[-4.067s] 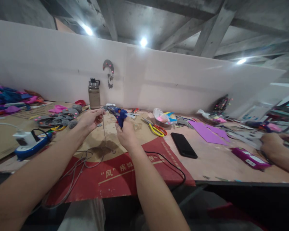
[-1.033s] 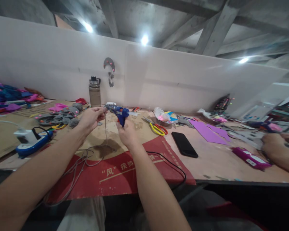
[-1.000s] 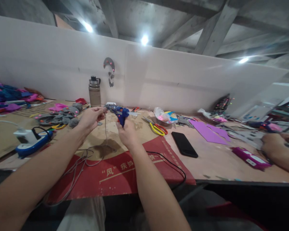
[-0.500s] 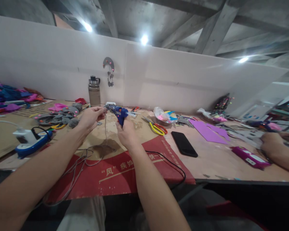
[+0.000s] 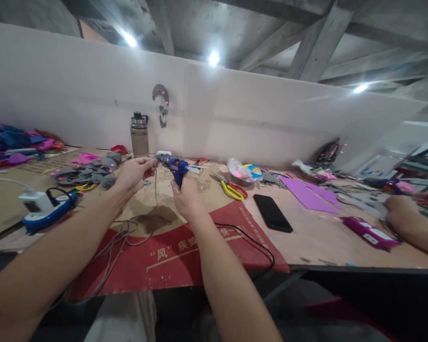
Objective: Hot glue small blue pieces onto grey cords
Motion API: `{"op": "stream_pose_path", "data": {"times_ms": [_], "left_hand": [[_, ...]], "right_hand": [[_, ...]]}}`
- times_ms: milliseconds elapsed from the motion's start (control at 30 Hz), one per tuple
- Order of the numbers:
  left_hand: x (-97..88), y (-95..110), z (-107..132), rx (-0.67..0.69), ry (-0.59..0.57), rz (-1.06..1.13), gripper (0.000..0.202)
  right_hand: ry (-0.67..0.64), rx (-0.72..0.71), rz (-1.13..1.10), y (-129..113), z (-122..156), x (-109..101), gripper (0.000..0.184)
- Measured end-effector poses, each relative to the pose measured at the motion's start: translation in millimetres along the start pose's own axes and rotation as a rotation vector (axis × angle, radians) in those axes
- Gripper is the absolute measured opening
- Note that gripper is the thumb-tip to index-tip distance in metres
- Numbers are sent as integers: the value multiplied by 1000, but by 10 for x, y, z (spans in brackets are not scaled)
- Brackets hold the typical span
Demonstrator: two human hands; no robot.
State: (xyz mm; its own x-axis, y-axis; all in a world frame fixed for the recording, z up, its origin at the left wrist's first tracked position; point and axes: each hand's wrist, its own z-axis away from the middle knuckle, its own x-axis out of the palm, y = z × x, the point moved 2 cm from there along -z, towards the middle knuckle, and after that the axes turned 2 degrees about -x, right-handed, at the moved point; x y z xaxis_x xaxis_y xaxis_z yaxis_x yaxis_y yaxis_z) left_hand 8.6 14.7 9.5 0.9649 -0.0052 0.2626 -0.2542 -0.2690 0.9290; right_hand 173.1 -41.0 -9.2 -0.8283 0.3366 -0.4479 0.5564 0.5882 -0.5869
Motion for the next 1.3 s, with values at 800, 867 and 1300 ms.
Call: {"op": "stream_pose_path", "data": {"times_ms": [800,867,1300], "left_hand": [[-40,3,-35,-125,26,163,12],[-42,-1,-41,-127,28,175,11],[-44,-11,-37,-111,3,178,11]], "right_hand": [[-8,0,-14,-9,18,0,29],[-8,4,-17,-15,22,-4,29],[-23,21,-75,-31,17,0,29]]}}
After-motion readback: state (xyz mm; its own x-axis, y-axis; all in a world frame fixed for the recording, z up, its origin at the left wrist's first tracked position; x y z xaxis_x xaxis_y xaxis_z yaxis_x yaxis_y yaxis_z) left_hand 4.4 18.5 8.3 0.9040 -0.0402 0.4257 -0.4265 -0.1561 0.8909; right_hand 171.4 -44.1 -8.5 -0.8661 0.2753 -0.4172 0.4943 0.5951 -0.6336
